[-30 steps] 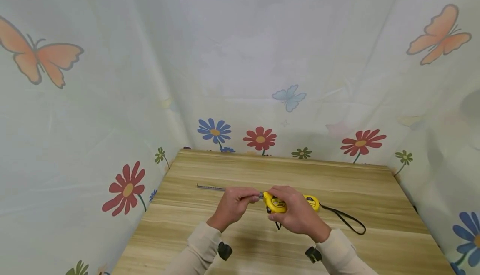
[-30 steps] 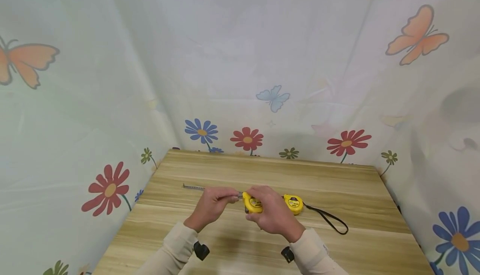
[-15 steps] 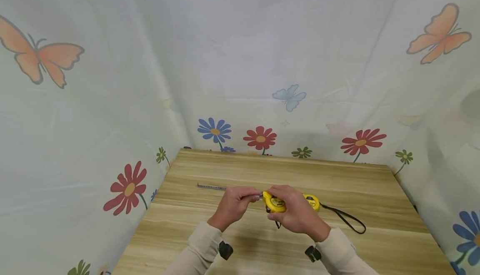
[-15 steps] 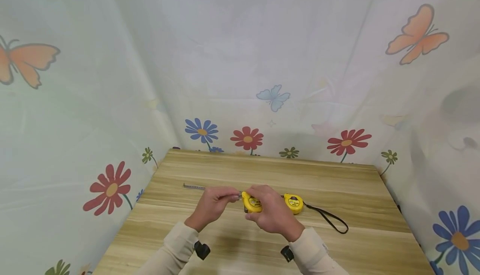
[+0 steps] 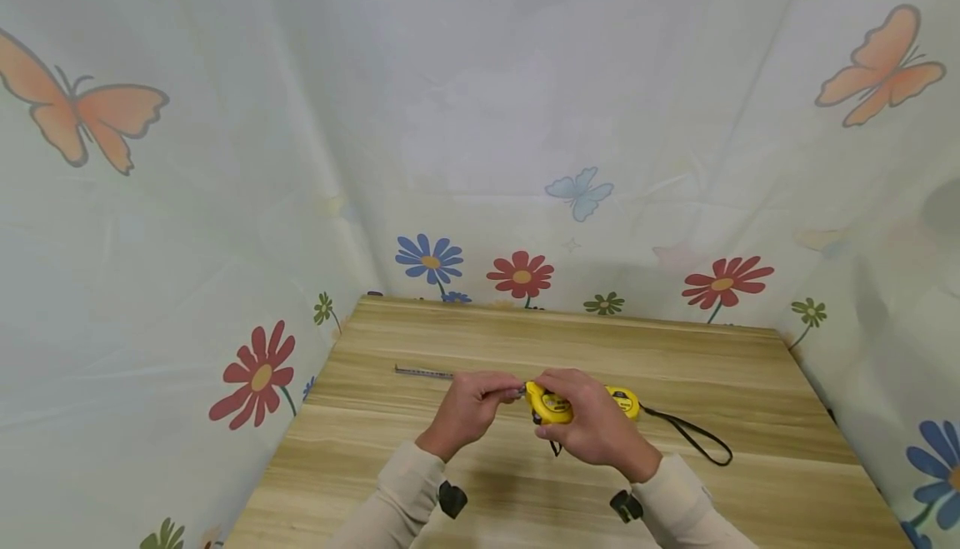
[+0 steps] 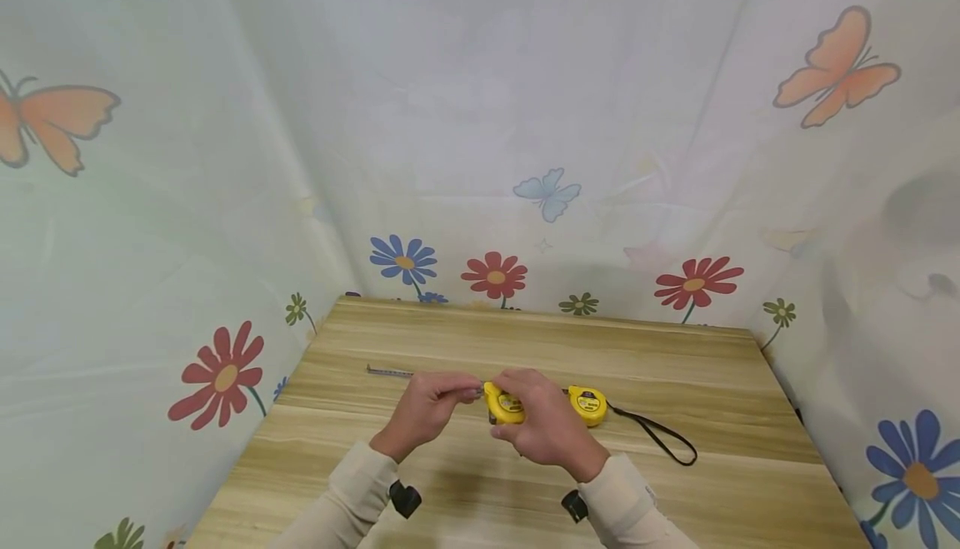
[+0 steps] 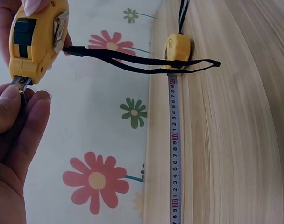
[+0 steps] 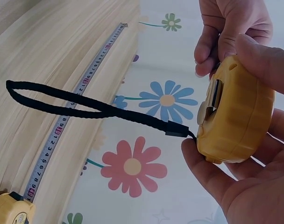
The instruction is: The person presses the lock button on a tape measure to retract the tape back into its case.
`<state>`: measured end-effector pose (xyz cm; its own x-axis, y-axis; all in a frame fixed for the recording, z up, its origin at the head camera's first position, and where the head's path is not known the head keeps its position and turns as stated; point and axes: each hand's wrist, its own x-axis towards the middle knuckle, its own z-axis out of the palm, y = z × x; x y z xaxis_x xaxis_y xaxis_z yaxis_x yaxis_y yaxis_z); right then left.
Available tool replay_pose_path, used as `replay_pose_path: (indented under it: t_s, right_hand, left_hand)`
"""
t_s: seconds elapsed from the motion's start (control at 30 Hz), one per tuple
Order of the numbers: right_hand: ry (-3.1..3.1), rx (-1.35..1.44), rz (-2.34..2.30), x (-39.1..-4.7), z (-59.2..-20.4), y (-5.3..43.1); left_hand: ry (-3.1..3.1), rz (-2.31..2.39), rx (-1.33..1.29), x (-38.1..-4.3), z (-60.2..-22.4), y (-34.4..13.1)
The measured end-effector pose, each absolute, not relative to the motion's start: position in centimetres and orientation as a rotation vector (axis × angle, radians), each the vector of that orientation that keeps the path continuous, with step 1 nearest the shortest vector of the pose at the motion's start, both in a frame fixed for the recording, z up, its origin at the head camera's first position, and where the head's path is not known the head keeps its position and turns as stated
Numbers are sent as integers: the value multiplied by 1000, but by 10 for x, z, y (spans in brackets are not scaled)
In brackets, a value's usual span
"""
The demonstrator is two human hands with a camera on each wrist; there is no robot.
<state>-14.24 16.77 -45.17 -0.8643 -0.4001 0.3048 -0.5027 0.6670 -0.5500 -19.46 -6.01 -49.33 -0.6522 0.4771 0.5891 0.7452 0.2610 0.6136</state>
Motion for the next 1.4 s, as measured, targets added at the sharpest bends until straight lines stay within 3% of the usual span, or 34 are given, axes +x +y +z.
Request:
replay_pose_path:
  t_s: [1.4]
  right_hand:
    - [-2713, 713, 965, -143, -453, 161]
  left_hand:
    - [-2231, -1213, -1075, -194, -497, -51]
